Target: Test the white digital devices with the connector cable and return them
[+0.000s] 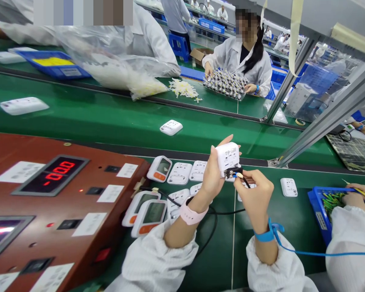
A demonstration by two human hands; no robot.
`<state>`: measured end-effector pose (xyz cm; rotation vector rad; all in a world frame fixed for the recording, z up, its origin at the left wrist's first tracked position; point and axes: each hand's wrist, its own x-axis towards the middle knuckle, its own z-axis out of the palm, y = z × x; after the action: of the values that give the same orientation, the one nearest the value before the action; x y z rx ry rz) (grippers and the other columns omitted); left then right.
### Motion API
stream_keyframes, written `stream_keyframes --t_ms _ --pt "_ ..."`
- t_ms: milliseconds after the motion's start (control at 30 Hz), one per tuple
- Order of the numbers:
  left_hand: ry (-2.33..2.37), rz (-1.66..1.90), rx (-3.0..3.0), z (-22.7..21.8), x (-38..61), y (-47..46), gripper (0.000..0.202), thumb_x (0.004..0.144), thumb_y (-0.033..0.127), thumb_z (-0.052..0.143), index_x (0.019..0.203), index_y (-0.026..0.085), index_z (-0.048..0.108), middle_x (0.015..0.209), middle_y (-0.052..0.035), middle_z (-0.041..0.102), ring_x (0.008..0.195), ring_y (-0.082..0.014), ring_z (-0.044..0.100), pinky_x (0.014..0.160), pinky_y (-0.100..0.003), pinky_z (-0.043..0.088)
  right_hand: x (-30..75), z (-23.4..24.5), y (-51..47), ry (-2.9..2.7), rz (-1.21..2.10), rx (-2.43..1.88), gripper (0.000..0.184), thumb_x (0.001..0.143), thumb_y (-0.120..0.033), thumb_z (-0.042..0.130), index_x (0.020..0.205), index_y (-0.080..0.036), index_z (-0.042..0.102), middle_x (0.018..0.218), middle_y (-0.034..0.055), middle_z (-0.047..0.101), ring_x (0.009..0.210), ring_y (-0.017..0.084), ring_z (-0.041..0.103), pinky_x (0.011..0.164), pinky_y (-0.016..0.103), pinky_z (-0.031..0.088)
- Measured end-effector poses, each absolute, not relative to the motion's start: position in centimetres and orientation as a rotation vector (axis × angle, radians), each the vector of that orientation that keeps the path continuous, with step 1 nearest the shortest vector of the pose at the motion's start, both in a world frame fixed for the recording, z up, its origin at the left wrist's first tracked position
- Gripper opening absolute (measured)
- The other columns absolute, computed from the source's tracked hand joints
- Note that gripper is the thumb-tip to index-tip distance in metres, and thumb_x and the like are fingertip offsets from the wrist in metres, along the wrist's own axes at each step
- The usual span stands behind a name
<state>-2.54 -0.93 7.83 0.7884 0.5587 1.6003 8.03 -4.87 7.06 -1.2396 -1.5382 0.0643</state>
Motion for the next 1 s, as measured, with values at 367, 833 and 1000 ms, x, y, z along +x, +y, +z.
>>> stream_keyframes --t_ms 367,833,1000 --pt "0.501 1.530 0.694 7.63 -2.31 -0.74 0.066 0.083 0.069 0.047 0.129 0.022 0.056 0.104 -0.0067 0.068 0.086 -0.0152 0.065 0.076 -0.025 0.055 8.40 7.13 -4.87 -1.553 0.092 -1.301 0.006 0.069 -0.015 0.061 0.068 -0.016 0.066 0.064 -0.0015 0.064 0.056 0.009 0.059 0.058 0.020 0.046" --pt "0.568 1.582 0.751 7.33 -2.13 -0.58 0.072 0.076 0.073 0.053 0.125 0.021 0.058 0.100 -0.0065 0.068 0.083 -0.0153 0.064 0.070 -0.023 0.055 8.65 7.61 -5.09 -1.601 0.279 -1.185 0.009 0.076 -0.016 0.062 0.076 -0.015 0.072 0.065 0.0001 0.063 0.058 0.009 0.057 0.058 0.020 0.046" --pt "0.560 1.569 0.785 7.69 -2.24 -0.96 0.070 0.077 0.073 0.051 0.125 0.022 0.058 0.101 -0.0058 0.067 0.084 -0.0147 0.064 0.070 -0.022 0.055 8.51 7.47 -5.04 -1.659 0.228 -1.186 0.013 0.079 -0.014 0.059 0.074 -0.015 0.071 0.064 0.0001 0.060 0.057 0.009 0.052 0.054 0.021 0.038"
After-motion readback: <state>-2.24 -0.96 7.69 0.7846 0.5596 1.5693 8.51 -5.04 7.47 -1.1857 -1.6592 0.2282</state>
